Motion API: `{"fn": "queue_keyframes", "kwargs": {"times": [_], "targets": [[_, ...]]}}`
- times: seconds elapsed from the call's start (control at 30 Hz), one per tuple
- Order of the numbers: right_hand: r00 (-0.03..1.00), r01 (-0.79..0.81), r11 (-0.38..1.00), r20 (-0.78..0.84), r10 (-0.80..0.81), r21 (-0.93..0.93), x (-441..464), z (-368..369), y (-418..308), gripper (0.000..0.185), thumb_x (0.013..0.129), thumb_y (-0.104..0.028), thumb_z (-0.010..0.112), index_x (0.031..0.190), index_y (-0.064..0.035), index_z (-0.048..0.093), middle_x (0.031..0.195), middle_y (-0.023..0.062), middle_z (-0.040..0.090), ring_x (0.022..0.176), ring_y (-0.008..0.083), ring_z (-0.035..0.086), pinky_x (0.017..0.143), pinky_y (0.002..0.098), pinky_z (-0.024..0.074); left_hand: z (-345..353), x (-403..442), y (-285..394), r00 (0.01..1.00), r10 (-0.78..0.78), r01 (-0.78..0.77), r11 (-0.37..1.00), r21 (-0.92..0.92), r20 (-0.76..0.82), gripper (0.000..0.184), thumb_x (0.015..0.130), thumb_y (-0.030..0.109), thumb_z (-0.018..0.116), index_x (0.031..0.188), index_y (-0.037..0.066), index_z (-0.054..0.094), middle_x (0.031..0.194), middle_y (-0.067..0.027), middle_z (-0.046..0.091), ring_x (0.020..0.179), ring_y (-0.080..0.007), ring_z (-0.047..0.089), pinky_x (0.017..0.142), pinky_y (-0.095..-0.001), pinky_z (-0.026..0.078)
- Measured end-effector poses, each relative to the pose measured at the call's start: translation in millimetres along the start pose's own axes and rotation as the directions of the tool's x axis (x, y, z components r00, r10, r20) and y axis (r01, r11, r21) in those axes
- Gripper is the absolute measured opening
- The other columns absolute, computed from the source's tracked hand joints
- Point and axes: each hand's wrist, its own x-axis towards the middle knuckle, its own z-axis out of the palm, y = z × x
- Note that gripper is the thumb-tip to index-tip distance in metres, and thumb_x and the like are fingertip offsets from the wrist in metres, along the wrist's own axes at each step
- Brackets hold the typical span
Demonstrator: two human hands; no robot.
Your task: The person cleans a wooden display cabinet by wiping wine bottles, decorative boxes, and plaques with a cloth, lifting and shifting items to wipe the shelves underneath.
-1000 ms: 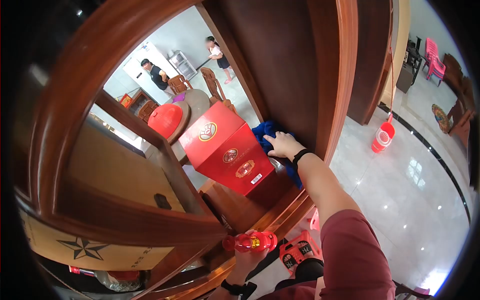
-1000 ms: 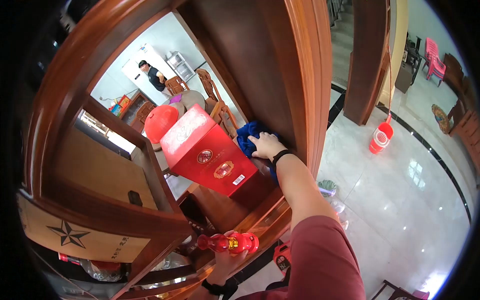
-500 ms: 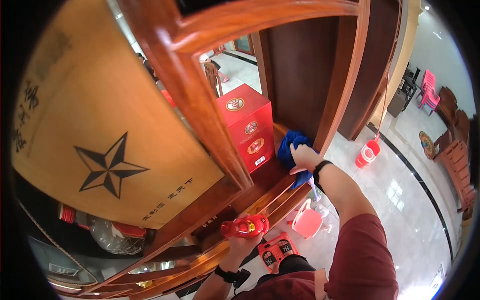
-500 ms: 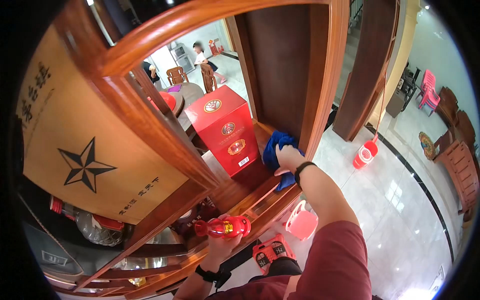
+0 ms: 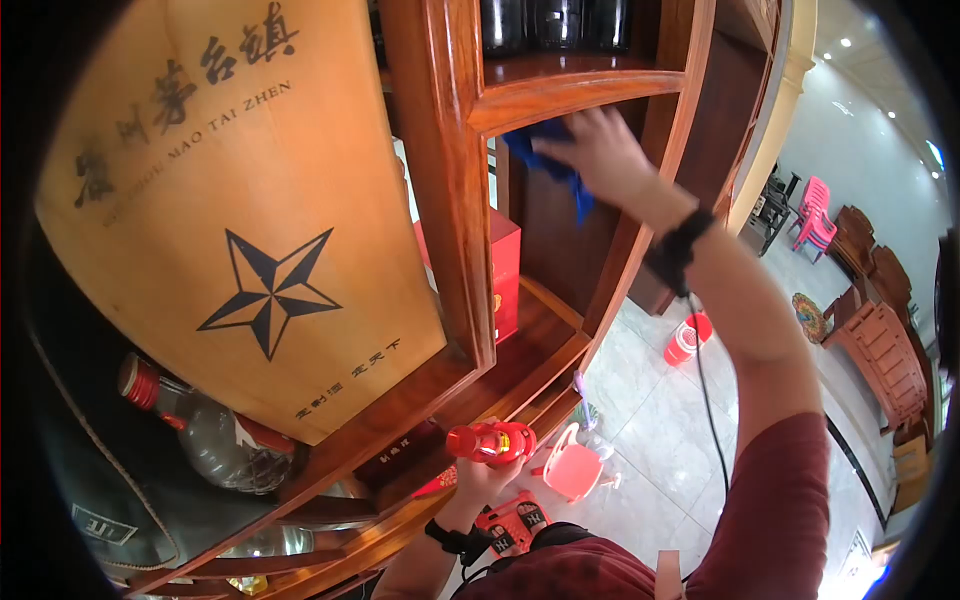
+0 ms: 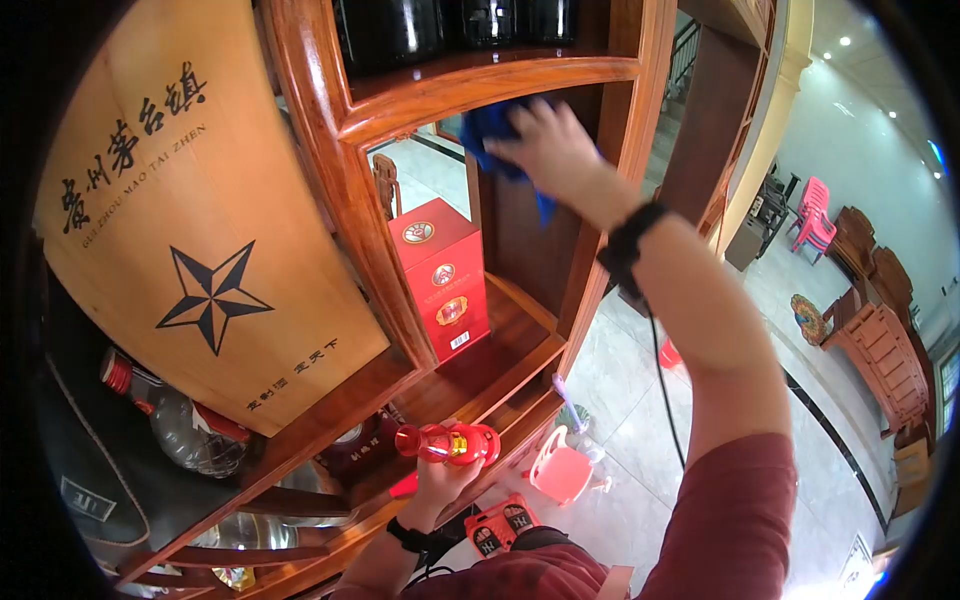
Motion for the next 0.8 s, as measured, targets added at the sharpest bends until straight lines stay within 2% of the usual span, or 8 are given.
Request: {"fn": "queue_keyframes", "kwargs": {"times": [0.1, 0.17, 0.2, 0.3, 0.33, 0.37, 0.5, 0.8], "targets": [[0.996, 0.016, 1.000, -0.083, -0.014, 0.025, 42, 39, 38, 0.039, 0.091, -0.018, 0.046, 0.127, -0.0232, 0.057, 0.124, 0.0107, 0.056, 0.117, 0.0315, 0.052, 0.096, 0.0448, 0.0415, 8, 3, -1, 1.000, -0.024, 0.024, 0.999, -0.043, 0.001, 0.054, 0.069, 0.008, 0.080, 0.113, 0.001, 0.050, 0.106, -0.0111, 0.058, 0.098, -0.0226, 0.059, 0.086, -0.0373, 0.048], [0.962, -0.262, 0.850, 0.195, 0.191, 0.456, 57, 37, 48, 0.037, 0.090, -0.014, 0.045, 0.124, -0.0134, 0.058, 0.127, 0.0115, 0.056, 0.113, 0.0367, 0.054, 0.096, 0.0444, 0.0427, 7, 5, -6, 1.000, -0.024, 0.025, 0.998, -0.049, 0.018, 0.055, 0.069, 0.008, 0.080, 0.114, 0.001, 0.049, 0.106, -0.0110, 0.057, 0.099, -0.0219, 0.059, 0.086, -0.0373, 0.049], [0.954, -0.296, 0.797, 0.127, 0.271, 0.527, 63, 62, 42, 0.037, 0.087, -0.011, 0.045, 0.121, -0.0057, 0.058, 0.126, 0.0097, 0.056, 0.116, 0.0371, 0.051, 0.099, 0.0428, 0.0404, 8, 3, -9, 0.996, -0.090, 0.092, 0.993, -0.077, 0.028, 0.055, 0.069, 0.007, 0.079, 0.114, 0.001, 0.048, 0.107, -0.0109, 0.057, 0.100, -0.0213, 0.059, 0.087, -0.0369, 0.049], [0.963, -0.241, 0.864, -0.004, 0.271, 0.442, 66, 100, 11, 0.032, 0.084, -0.013, 0.051, 0.113, -0.0068, 0.064, 0.126, 0.0072, 0.057, 0.122, 0.0320, 0.047, 0.101, 0.0453, 0.0375, 5, 5, -13, 0.988, -0.150, 0.152, 0.988, -0.040, 0.045, 0.056, 0.069, 0.006, 0.079, 0.115, 0.001, 0.047, 0.106, -0.0100, 0.056, 0.101, -0.0195, 0.057, 0.087, -0.0357, 0.049], [0.966, -0.090, 0.986, 0.254, 0.052, 0.141, 62, 99, -1, 0.026, 0.080, -0.015, 0.057, 0.101, -0.0082, 0.070, 0.124, 0.0050, 0.058, 0.123, 0.0266, 0.044, 0.103, 0.0485, 0.0330, 3, 6, -7, 0.988, -0.153, 0.155, 0.985, -0.073, 0.029, 0.056, 0.069, 0.005, 0.079, 0.115, 0.001, 0.047, 0.107, -0.0099, 0.056, 0.101, -0.0195, 0.058, 0.087, -0.0357, 0.049], [0.964, 0.110, 0.994, 0.244, -0.107, 0.002, 53, 97, -13, 0.021, 0.078, -0.017, 0.059, 0.091, -0.0107, 0.074, 0.118, 0.0027, 0.059, 0.117, 0.0233, 0.047, 0.104, 0.0505, 0.0302, 2, 5, -4, 0.987, -0.159, 0.160, 0.981, -0.106, 0.012, 0.057, 0.069, 0.005, 0.079, 0.115, 0.001, 0.047, 0.107, -0.0098, 0.055, 0.100, -0.0196, 0.058, 0.087, -0.0357, 0.049], [0.967, 0.165, 0.977, 0.173, -0.187, 0.132, -9, 153, -79, 0.020, 0.078, -0.018, 0.058, 0.090, -0.0125, 0.074, 0.108, 0.0031, 0.060, 0.112, 0.0231, 0.048, 0.105, 0.0494, 0.0288, -1, -1, -10, 0.985, -0.172, 0.171, 0.984, -0.057, -0.003, 0.059, 0.068, 0.006, 0.080, 0.116, 0.002, 0.045, 0.108, -0.0096, 0.054, 0.101, -0.0197, 0.058, 0.087, -0.0354, 0.048], [0.658, -0.086, 0.847, 0.668, -0.348, 0.525, -130, 183, -184, 0.025, 0.075, -0.017, 0.062, 0.100, -0.0136, 0.065, 0.091, 0.0087, 0.067, 0.089, 0.0291, 0.066, 0.085, 0.0493, 0.0454, -6, -24, -29, 0.978, -0.208, 0.210, 0.973, 0.092, -0.036, 0.064, 0.067, 0.008, 0.081, 0.119, 0.003, 0.044, 0.111, -0.0102, 0.056, 0.102, -0.0197, 0.058, 0.087, -0.0342, 0.048]]}}
